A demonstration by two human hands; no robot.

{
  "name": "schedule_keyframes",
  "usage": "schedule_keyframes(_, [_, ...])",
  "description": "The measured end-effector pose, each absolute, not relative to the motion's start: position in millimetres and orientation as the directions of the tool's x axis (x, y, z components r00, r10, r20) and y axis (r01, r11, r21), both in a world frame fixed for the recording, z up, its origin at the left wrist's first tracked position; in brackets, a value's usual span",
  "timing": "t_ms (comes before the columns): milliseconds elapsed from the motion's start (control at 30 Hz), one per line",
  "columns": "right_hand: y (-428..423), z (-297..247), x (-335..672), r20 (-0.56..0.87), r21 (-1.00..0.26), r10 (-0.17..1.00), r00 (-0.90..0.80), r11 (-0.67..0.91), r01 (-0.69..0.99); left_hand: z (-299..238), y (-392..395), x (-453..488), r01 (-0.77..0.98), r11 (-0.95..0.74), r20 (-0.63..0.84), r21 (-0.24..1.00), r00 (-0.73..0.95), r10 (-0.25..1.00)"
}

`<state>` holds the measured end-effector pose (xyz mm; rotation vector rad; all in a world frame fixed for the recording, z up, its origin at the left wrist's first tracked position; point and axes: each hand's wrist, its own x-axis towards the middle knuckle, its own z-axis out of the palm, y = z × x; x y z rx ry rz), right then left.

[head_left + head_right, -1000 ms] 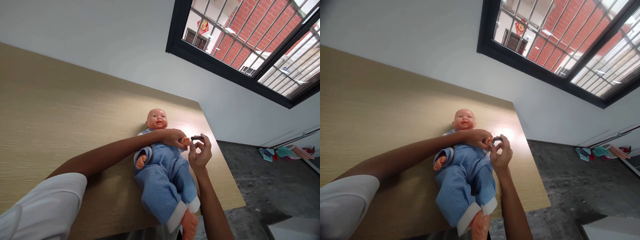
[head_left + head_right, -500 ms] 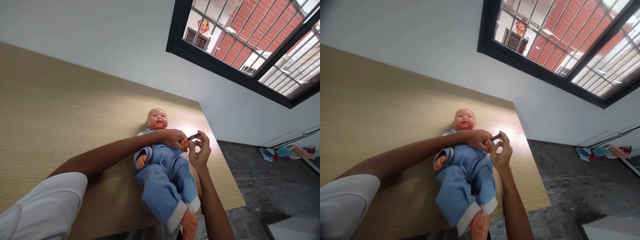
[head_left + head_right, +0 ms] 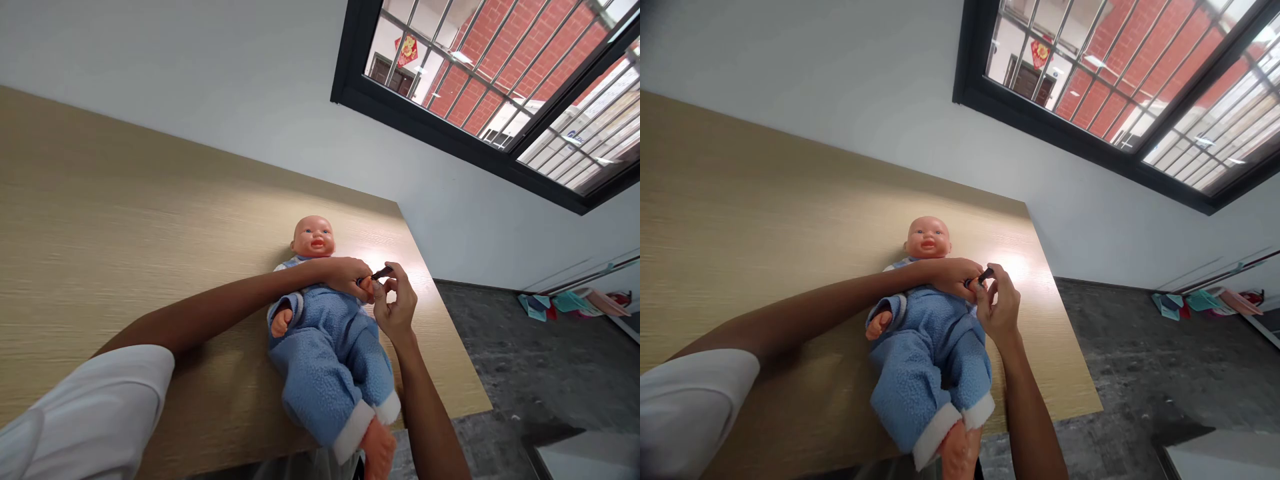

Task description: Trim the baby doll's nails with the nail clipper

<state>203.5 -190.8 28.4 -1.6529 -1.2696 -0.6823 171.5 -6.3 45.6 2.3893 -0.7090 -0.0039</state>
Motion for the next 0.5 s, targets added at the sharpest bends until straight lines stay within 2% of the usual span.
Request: schedule_keyframes(500, [-191.4,27.5,204.6,0.854,-0.233,0.465,0.235,-0.061,0.97,35.7,-3.3,175.3,-0.49,-0.612,0.236,0.621,0.861,-0.45])
